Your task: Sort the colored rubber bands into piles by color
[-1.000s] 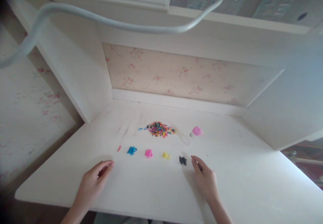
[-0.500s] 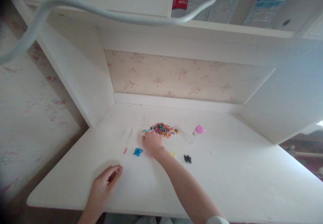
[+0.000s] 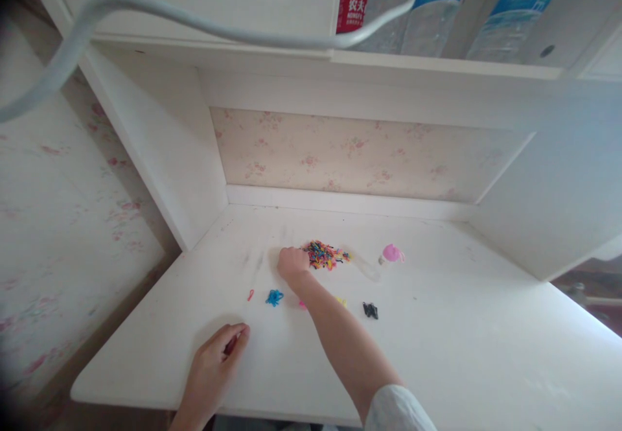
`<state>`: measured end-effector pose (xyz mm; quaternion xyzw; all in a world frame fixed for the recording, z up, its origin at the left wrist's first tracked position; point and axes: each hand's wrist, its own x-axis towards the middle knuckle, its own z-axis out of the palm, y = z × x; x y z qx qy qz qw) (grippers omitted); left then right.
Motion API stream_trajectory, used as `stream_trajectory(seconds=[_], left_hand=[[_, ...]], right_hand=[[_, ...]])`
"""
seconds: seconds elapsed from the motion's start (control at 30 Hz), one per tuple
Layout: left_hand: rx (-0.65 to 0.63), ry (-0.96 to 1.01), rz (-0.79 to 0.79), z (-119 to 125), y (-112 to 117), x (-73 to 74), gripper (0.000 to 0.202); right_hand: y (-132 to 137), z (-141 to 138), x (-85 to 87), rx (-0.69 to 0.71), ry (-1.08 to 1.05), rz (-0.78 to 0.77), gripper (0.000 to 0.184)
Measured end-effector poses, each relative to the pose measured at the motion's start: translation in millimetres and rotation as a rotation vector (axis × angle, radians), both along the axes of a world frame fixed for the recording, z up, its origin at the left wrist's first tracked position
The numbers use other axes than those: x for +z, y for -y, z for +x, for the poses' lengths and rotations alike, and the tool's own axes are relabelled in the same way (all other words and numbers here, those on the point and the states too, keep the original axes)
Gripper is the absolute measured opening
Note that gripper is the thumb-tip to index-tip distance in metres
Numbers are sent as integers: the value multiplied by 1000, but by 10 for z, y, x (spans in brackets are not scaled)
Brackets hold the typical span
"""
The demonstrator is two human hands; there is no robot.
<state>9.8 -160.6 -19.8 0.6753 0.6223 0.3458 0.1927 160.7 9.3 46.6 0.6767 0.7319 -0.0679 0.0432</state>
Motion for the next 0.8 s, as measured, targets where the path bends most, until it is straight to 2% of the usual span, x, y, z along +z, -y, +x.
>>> stream_trajectory(seconds=[0.07, 0.17, 0.47, 0.57, 0.8], left_hand=[[2, -3, 0, -2, -2, -3, 29], [-1, -19, 27, -5, -6, -14, 28], [-31, -27, 34, -3, -2, -63, 24], [-38, -34, 44, 0, -1, -72, 23], [-41, -65, 60, 10, -9, -54, 22]], right_hand=[[44, 31, -8, 17, -28, 35, 29], [196, 118, -42, 32, -64, 84, 32], [975, 347, -161, 63, -123, 154, 34], [1070, 327, -207, 72, -129, 170, 32], [1086, 234, -302, 94, -105, 173, 32]])
